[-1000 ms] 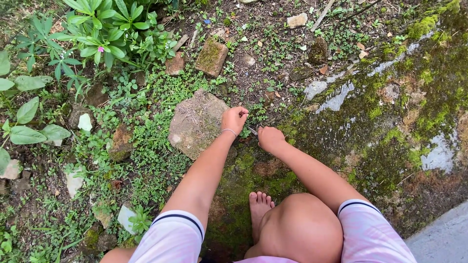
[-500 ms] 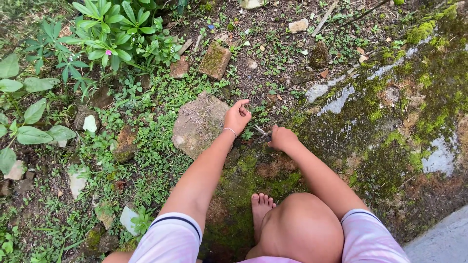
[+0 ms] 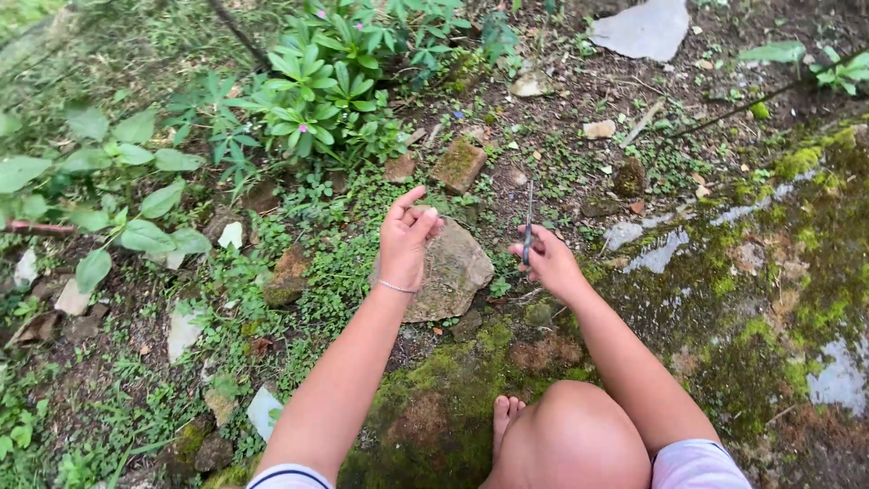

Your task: Picking small leaves or herbs from the ground using scissors and fingers.

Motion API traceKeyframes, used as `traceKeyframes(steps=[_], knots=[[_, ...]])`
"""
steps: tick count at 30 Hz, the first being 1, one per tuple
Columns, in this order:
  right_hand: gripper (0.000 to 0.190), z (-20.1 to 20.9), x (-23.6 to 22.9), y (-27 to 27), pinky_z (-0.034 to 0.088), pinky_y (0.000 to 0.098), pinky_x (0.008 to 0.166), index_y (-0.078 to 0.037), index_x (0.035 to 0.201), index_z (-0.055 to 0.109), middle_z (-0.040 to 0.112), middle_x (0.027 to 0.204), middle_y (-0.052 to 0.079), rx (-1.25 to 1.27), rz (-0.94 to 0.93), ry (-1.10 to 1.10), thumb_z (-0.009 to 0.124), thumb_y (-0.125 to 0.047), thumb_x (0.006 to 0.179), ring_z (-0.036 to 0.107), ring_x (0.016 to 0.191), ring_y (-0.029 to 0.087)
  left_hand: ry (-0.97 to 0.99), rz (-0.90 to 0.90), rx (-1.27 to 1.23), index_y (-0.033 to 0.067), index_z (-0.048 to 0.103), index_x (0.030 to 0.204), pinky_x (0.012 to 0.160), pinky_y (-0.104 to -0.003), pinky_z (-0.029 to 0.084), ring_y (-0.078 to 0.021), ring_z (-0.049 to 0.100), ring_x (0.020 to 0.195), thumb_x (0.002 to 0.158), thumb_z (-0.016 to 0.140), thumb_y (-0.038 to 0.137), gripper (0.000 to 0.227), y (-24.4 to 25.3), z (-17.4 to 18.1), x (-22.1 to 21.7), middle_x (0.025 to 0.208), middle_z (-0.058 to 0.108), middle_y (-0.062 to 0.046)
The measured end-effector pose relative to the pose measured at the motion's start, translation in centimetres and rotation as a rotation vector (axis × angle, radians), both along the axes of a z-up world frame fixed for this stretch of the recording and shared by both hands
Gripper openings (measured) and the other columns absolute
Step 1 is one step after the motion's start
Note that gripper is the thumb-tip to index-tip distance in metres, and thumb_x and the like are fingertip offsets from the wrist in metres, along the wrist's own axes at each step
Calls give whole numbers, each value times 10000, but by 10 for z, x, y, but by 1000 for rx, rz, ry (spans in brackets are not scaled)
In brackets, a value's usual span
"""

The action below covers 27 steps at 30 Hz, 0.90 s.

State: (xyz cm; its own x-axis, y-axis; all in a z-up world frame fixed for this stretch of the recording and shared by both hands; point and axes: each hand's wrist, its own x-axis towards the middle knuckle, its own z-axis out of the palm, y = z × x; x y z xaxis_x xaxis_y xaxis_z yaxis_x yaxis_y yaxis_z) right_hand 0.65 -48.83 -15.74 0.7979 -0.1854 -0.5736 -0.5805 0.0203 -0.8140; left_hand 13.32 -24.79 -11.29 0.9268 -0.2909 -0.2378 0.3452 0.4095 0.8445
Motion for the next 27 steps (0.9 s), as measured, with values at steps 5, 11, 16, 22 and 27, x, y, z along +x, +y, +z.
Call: traceKeyframes(steps=[5, 11, 16, 22, 27], knots=[[423, 97, 37, 77, 513, 257, 560, -109, 1354, 490, 753, 1081, 48, 261, 73, -157, 619, -190, 960, 702, 765, 128, -30, 180, -8, 17, 552, 1372, 752, -281, 555, -125, 640, 795, 920, 717, 11, 481, 63, 41, -16, 908, 648, -23], [377, 150, 67, 171, 493, 248, 573, -82, 1296, 540, 712, 960, 48, 234, 268, -220, 681, -110, 948, 630, 702, 92, -143, 349, -101, 9, 555, 1362, 770, -277, 552, -116, 628, 811, 934, 718, 6, 458, 148, 69, -35, 939, 658, -31], [329, 193, 83, 247, 443, 237, 521, -99, 1270, 571, 691, 876, 23, 205, 311, -209, 664, -90, 955, 540, 593, 62, -127, 475, -135, 18, 554, 1368, 750, -256, 527, -108, 623, 815, 930, 722, 22, 469, 219, 90, -54, 945, 650, -21], [300, 255, 71, 310, 402, 213, 494, -78, 1243, 586, 740, 869, 31, 183, 273, -272, 651, -58, 951, 517, 542, 61, -119, 591, -284, 42, 558, 1330, 781, -262, 545, -106, 617, 813, 922, 722, 36, 440, 265, 127, -66, 957, 647, -14], [378, 249, 34, 342, 377, 212, 493, -99, 1264, 587, 735, 858, 32, 235, 28, -233, 695, -48, 906, 515, 539, 56, -182, 550, -370, 33, 561, 1333, 766, -270, 517, -111, 609, 815, 924, 726, 27, 440, 274, 134, -78, 980, 647, -23]])
